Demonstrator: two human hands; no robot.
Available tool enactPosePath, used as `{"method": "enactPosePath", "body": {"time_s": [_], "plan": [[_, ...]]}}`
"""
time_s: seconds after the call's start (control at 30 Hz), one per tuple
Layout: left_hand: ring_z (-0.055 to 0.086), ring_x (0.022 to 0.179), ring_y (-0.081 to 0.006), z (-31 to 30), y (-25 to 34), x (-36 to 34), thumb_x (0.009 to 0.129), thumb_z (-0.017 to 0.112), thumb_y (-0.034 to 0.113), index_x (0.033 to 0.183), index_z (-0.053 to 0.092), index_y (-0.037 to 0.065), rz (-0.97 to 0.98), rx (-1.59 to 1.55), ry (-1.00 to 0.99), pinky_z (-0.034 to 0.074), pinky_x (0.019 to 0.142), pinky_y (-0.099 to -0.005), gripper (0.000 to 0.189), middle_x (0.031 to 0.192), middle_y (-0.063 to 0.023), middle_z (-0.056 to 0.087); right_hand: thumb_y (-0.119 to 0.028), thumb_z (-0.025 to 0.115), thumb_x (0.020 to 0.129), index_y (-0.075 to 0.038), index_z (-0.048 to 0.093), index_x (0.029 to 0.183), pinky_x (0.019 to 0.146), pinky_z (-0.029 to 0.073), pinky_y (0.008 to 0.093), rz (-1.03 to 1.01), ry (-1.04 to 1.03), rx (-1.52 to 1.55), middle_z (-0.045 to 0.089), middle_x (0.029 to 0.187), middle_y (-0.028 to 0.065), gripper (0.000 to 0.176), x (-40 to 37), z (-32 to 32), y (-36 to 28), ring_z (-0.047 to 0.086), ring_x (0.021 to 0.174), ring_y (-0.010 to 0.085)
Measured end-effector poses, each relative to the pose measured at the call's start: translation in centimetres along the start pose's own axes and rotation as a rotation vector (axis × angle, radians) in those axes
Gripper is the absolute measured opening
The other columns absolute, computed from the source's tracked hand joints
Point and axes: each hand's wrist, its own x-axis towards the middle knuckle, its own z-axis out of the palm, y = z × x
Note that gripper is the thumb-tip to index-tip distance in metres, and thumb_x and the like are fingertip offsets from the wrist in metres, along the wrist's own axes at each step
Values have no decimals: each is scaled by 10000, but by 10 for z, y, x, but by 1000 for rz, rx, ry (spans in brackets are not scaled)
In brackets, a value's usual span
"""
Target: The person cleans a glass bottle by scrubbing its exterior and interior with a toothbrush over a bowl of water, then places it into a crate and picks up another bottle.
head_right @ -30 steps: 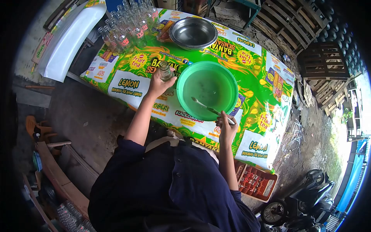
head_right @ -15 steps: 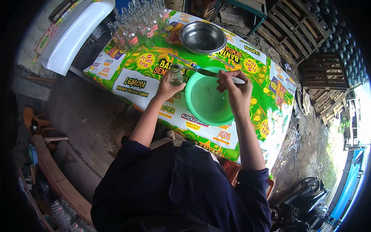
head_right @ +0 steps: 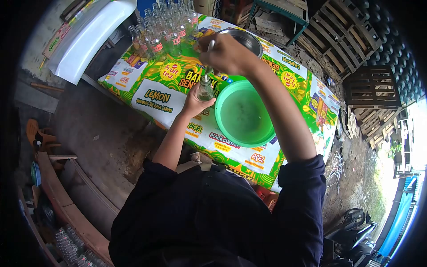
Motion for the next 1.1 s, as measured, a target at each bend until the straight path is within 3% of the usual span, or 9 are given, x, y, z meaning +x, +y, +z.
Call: {"method": "enactPosePath", "body": {"time_s": [0.2,0.3,0.33,0.47,0.57,0.73,0.83,0.9,1.1], "plan": [[536,773,-136,0,-3,1,648,731,90,939,511,50,36,40,27,442,737,-280,367,823,-38,561,-217,533,785,31,603,852,405,412,269,-16,116,149,544,559,84,267,11,-8,13,517,430,110],[542,781,-141,-1,-3,0,651,728,85,956,511,50,45,76,18,444,742,-284,375,838,-42,567,-297,545,840,11,539,657,398,407,248,42,146,98,512,513,47,358,12,16,20,518,428,113],[543,785,-143,0,-3,0,652,726,82,964,511,50,54,101,13,445,745,-285,380,846,-44,569,-399,525,866,5,546,656,390,400,250,-214,228,-129,507,501,40,456,15,31,31,507,409,111],[545,805,-102,1,0,-1,658,728,51,1032,497,61,8,55,30,447,766,-261,440,886,-4,568,-407,535,860,3,552,664,373,382,254,-80,380,46,502,479,46,455,10,9,8,491,381,111],[547,815,-122,2,-3,-3,656,736,80,1038,496,58,52,211,60,450,760,-281,452,894,-21,568,-384,577,828,82,573,733,560,468,357,-162,390,-78,584,569,131,475,8,31,24,550,509,315],[533,825,-233,5,5,-4,650,751,144,1009,504,42,86,162,131,437,737,-332,448,876,-87,534,-415,545,849,35,552,610,458,416,292,-79,386,149,547,508,74,510,7,26,24,515,467,118],[531,815,-243,7,13,-6,661,746,151,997,498,39,133,264,154,440,731,-338,432,881,-94,529,-412,511,868,40,601,678,482,423,326,5,358,5,535,509,125,499,10,33,33,503,443,191],[532,808,-251,7,2,-7,667,741,147,961,491,36,114,232,129,441,729,-347,402,869,-99,526,-411,470,889,49,541,613,503,424,360,-273,348,-245,537,516,149,541,17,46,44,502,441,256],[522,822,-263,4,4,-5,655,747,151,954,483,38,94,208,93,438,737,-353,415,866,-103,516,-377,438,914,23,531,674,529,397,326,-265,139,-276,498,525,71,476,21,37,38,471,513,135]]}}
